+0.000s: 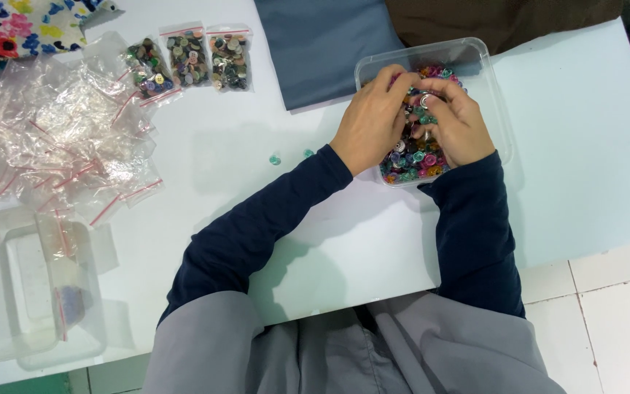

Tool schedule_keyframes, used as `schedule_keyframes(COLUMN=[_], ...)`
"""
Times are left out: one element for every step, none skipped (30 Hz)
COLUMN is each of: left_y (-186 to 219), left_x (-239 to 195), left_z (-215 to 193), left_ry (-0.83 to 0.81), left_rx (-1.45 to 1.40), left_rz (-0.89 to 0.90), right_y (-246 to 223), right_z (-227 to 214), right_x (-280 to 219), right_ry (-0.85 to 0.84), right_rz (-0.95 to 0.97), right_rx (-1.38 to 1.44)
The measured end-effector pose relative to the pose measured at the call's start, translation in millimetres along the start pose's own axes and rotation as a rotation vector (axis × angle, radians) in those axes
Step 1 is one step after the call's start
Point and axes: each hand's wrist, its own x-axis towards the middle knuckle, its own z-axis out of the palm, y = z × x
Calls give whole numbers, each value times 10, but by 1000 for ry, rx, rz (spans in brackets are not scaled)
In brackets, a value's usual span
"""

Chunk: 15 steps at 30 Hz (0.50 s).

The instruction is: Sorting colorful buttons from a container and placing them into small plastic bags.

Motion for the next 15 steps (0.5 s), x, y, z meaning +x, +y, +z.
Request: schedule_keyframes(left_y=[-1, -1, -1, 9, 19, 29, 42, 56, 70, 76, 81, 86, 68, 51, 33], left_x=[-3, -4, -4, -3, -4, -5, -7, -5, -4, -8, -11, -10, -8, -13, -20], left_z=[-8, -15, -20, -26, -33, -42, -60, -78, -98, -115, -132, -151, -138, -122, -106], left_ry=[0, 5, 10, 9, 16, 22, 22, 40, 59, 59, 49, 40, 41, 36, 31], left_rx=[0, 2, 5, 4, -7, -19, -19, -15, -11, -11, -26, -40, -40, -41, -41], left_rz=[-1, 10, 21, 22, 24, 25, 25, 45, 65, 65, 62, 59, 60, 59, 59], right_y=[-8, -15, -23, -55, -88, -121, -91, -63, -34, -50, -67, -86, -95, -99, -101], right_z=[0, -3, -8, 6, 20, 36, 20, 4, -12, -4, 4, 10, 15, 20, 26], right_x=[-1, -2, -3, -17, -32, -46, -44, -39, -34, -43, -51, -56, -56, -61, -67], right_ry=[0, -8, -16, -15, -13, -12, -11, -10, -8, -8, 1, 10, 10, 10, 10], right_rz=[0, 8, 17, 17, 10, 5, 5, -36, -78, -77, -55, -33, -33, -37, -40], right_rx=[0, 36, 72, 72, 44, 15, 14, -62, -138, -138, -125, -112, -112, -114, -115])
